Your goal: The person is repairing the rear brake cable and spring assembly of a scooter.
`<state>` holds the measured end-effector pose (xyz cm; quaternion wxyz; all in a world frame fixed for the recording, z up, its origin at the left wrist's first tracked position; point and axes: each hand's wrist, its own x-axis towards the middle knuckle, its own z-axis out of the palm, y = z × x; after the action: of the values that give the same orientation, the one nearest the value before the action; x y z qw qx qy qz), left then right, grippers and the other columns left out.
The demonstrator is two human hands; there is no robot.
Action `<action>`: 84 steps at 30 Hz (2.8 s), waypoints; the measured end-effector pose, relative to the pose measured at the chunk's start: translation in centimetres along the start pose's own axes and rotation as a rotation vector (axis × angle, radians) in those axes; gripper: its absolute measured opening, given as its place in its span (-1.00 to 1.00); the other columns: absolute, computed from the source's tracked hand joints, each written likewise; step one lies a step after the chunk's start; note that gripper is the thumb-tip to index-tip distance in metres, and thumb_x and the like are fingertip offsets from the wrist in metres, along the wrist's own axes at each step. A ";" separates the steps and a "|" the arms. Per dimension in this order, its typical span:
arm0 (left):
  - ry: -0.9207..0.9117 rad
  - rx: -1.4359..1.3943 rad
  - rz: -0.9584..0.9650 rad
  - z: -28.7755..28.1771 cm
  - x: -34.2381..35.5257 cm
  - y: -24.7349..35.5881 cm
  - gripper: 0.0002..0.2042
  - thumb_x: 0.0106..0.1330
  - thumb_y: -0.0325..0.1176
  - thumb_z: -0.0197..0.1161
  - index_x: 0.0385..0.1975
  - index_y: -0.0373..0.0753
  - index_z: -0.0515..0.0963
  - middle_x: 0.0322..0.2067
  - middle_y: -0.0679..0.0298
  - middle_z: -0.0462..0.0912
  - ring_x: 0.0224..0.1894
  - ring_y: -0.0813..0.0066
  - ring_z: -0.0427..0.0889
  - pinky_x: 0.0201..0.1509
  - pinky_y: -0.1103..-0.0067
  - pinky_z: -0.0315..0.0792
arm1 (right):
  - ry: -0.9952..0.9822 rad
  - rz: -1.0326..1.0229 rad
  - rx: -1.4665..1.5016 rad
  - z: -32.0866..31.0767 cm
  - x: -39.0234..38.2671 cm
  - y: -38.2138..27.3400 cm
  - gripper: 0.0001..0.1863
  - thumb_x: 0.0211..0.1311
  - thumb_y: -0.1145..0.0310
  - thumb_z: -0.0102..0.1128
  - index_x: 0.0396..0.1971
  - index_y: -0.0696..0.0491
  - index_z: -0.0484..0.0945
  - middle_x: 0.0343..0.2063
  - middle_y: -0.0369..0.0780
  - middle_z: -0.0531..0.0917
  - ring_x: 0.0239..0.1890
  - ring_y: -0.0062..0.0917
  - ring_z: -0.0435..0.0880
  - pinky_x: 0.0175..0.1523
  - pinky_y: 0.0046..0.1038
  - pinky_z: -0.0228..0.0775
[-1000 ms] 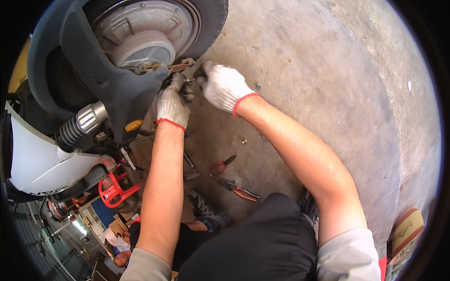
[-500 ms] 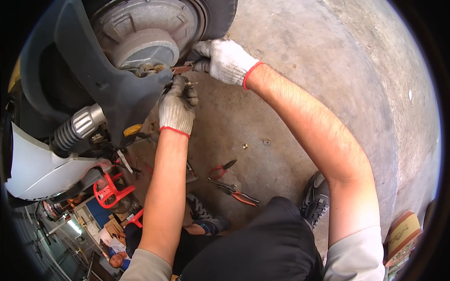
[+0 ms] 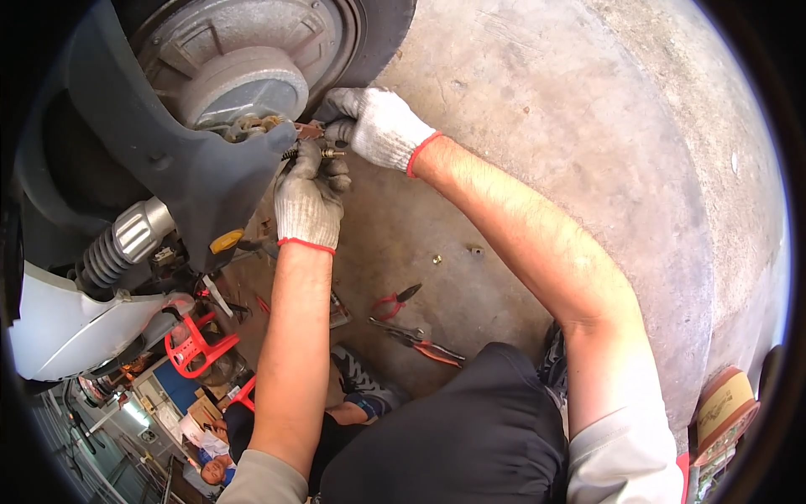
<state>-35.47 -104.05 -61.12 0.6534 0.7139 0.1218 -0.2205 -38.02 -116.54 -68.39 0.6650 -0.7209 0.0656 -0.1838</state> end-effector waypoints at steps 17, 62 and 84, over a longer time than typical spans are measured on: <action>0.006 -0.130 -0.028 1.7 1.8 0.3 -0.85 0.44 -0.43 0.05 -0.08 -0.27 0.47 -0.37 0.25 0.59 -0.53 0.50 0.54 -0.56 0.65 0.47 | 0.016 0.069 -0.109 -2.3 -0.7 -0.7 -0.68 0.21 0.30 0.18 -0.06 0.10 0.51 -0.18 0.01 0.64 -0.05 -0.08 0.59 0.01 -0.16 0.45; 0.047 -0.244 -0.043 0.6 4.4 -0.9 -0.84 0.47 -0.40 -0.02 -0.11 -0.28 0.47 -0.32 0.18 0.64 -0.51 0.49 0.53 -0.57 0.66 0.43 | -0.014 0.071 -0.055 -2.0 0.0 -0.4 -0.73 0.12 0.40 0.33 -0.20 0.14 0.53 -0.35 -0.06 0.68 -0.26 -0.33 0.69 -0.17 -0.32 0.48; 0.157 -0.220 -0.010 -1.1 3.5 -1.3 -0.74 0.51 -0.26 -0.08 -0.02 -0.20 0.52 -0.29 0.33 0.65 -0.48 0.60 0.51 -0.51 0.71 0.34 | 0.030 0.010 0.063 -1.3 -0.3 0.6 -0.68 0.10 0.40 0.25 -0.13 0.15 0.52 -0.27 0.01 0.66 -0.16 -0.04 0.62 -0.11 -0.17 0.47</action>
<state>-32.83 -103.20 -63.87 0.7152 0.6523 0.1996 -0.1525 -38.63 -117.72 -68.99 0.6872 -0.6965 0.0733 -0.1930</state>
